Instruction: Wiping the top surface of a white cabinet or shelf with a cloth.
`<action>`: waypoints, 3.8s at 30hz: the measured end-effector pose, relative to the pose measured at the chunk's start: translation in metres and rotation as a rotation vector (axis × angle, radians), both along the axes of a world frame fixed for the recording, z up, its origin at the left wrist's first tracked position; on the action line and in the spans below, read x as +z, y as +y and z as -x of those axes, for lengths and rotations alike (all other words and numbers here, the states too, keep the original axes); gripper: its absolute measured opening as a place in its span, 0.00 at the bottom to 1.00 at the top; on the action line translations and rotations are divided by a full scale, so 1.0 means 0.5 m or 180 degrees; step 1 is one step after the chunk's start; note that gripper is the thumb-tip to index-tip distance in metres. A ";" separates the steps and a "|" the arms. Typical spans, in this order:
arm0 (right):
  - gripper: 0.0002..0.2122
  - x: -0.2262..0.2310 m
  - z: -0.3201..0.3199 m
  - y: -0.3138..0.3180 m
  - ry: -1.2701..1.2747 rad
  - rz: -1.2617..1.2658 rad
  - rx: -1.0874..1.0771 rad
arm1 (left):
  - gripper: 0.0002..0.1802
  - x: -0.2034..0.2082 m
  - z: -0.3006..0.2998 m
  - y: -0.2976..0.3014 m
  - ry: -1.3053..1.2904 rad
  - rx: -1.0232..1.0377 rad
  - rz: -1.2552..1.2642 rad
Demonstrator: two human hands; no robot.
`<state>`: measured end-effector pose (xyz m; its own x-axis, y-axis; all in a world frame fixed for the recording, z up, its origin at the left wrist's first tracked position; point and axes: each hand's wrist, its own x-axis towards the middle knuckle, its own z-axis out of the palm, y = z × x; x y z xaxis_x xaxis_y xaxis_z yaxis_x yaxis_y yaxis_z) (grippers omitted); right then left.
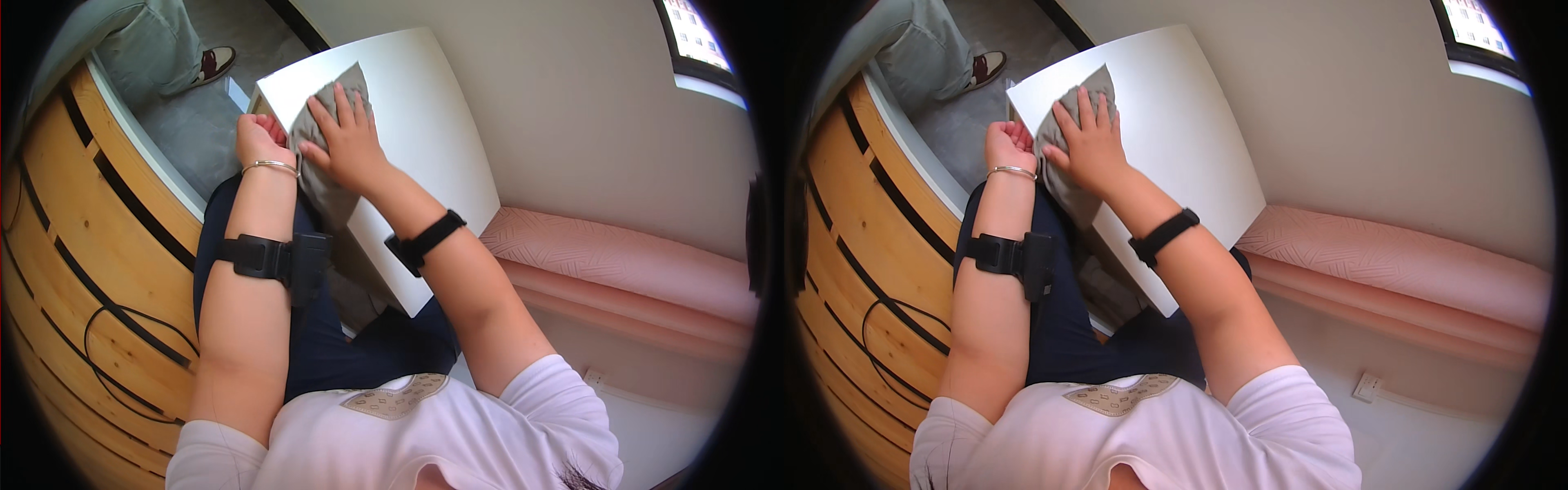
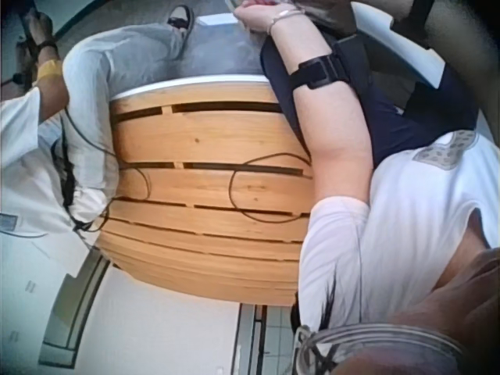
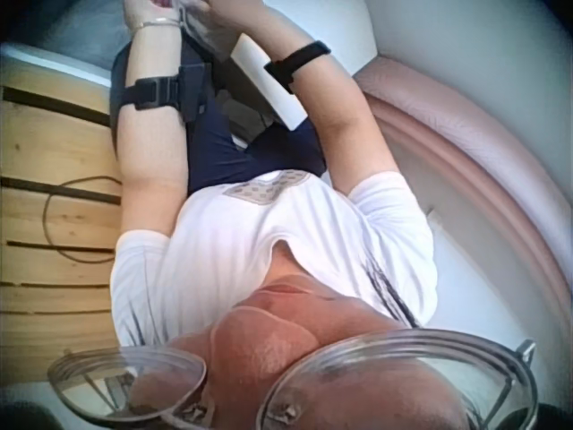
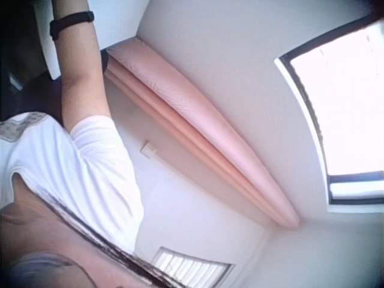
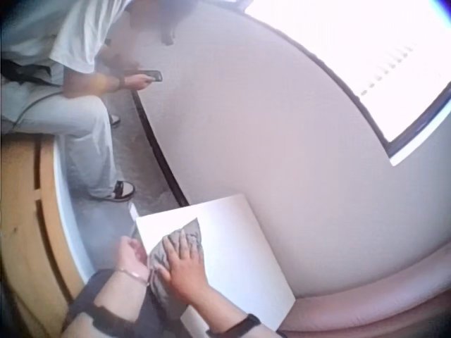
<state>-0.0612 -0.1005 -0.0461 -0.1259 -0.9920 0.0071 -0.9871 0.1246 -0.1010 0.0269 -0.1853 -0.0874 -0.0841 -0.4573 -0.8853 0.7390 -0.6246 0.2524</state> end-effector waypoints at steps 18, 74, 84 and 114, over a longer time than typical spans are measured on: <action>0.27 -0.020 0.026 -0.176 -0.0199 0.0067 -0.0599 | 0.04 -0.005 -0.007 -0.002 -0.0200 -0.0258 -0.0111; 0.33 0.043 -0.153 0.524 -0.0567 -0.0960 -0.2550 | 0.06 -0.049 -0.025 -0.025 0.0091 -0.0599 0.0270; 0.29 0.000 -0.055 0.517 -0.0521 -0.0424 -0.2995 | 0.05 -0.023 -0.023 -0.026 -0.0012 -0.0608 0.0201; 0.30 -0.048 0.506 0.291 -0.0455 -0.1036 -0.3910 | 0.04 0.008 -0.019 -0.012 -0.0250 -0.0506 0.0138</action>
